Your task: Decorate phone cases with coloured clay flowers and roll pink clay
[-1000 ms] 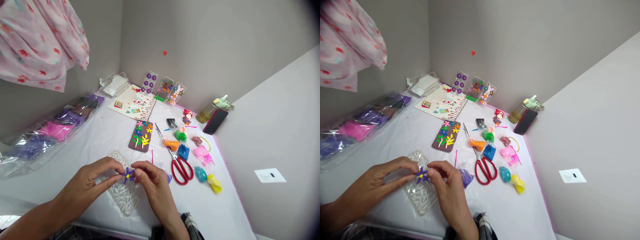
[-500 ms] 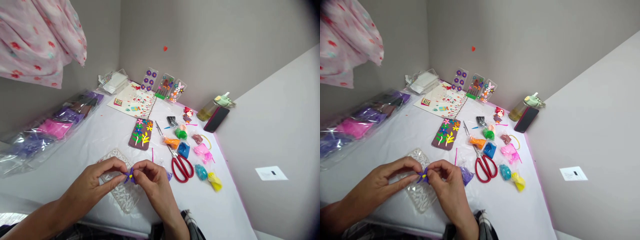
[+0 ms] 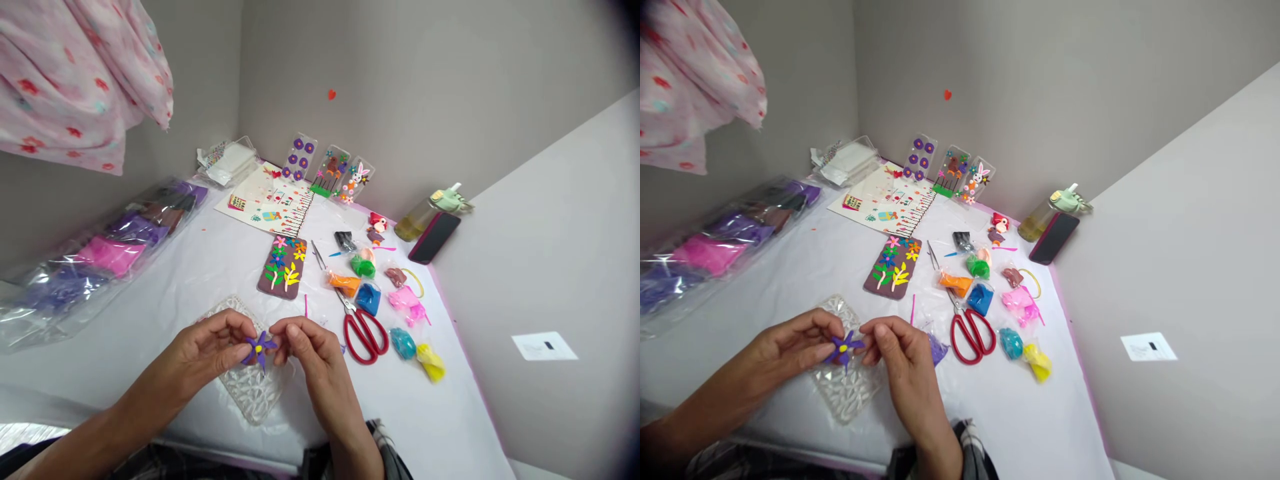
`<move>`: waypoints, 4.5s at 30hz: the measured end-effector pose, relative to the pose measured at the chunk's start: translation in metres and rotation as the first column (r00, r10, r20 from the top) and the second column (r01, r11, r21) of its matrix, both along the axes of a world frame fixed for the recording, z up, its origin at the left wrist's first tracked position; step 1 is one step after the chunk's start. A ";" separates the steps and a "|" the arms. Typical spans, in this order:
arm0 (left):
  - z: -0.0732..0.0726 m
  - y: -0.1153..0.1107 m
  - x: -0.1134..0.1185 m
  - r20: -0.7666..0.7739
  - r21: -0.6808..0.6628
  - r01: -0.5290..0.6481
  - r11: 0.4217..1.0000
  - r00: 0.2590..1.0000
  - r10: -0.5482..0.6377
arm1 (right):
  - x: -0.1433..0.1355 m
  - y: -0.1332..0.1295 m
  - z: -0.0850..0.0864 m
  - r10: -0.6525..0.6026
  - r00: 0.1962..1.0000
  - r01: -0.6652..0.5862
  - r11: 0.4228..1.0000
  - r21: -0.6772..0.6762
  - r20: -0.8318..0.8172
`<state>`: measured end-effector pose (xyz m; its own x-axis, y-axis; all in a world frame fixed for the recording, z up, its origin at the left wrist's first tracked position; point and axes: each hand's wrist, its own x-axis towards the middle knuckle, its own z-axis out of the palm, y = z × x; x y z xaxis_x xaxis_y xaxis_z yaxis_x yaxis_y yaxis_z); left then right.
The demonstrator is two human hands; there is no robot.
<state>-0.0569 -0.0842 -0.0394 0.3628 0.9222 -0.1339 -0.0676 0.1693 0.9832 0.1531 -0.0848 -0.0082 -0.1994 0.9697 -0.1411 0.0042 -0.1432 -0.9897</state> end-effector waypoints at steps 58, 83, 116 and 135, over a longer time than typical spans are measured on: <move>0.006 -0.011 0.018 0.239 -0.296 0.023 0.955 0.970 0.050 | 0.006 -0.010 0.000 -0.003 0.998 0.020 0.969 0.244 -0.068; 0.017 -0.012 0.022 0.283 -0.338 0.042 0.940 0.957 0.060 | 0.006 -0.014 0.000 0.000 1.000 -0.009 0.936 0.351 0.025; 0.007 -0.014 0.017 0.205 -0.228 0.047 0.973 0.979 0.001 | 0.007 -0.016 0.002 -0.015 1.000 0.010 0.965 0.263 0.017; 0.011 -0.009 0.015 0.037 -0.125 0.024 0.992 0.999 -0.020 | 0.007 -0.016 0.003 -0.001 1.000 -0.001 0.986 0.165 0.016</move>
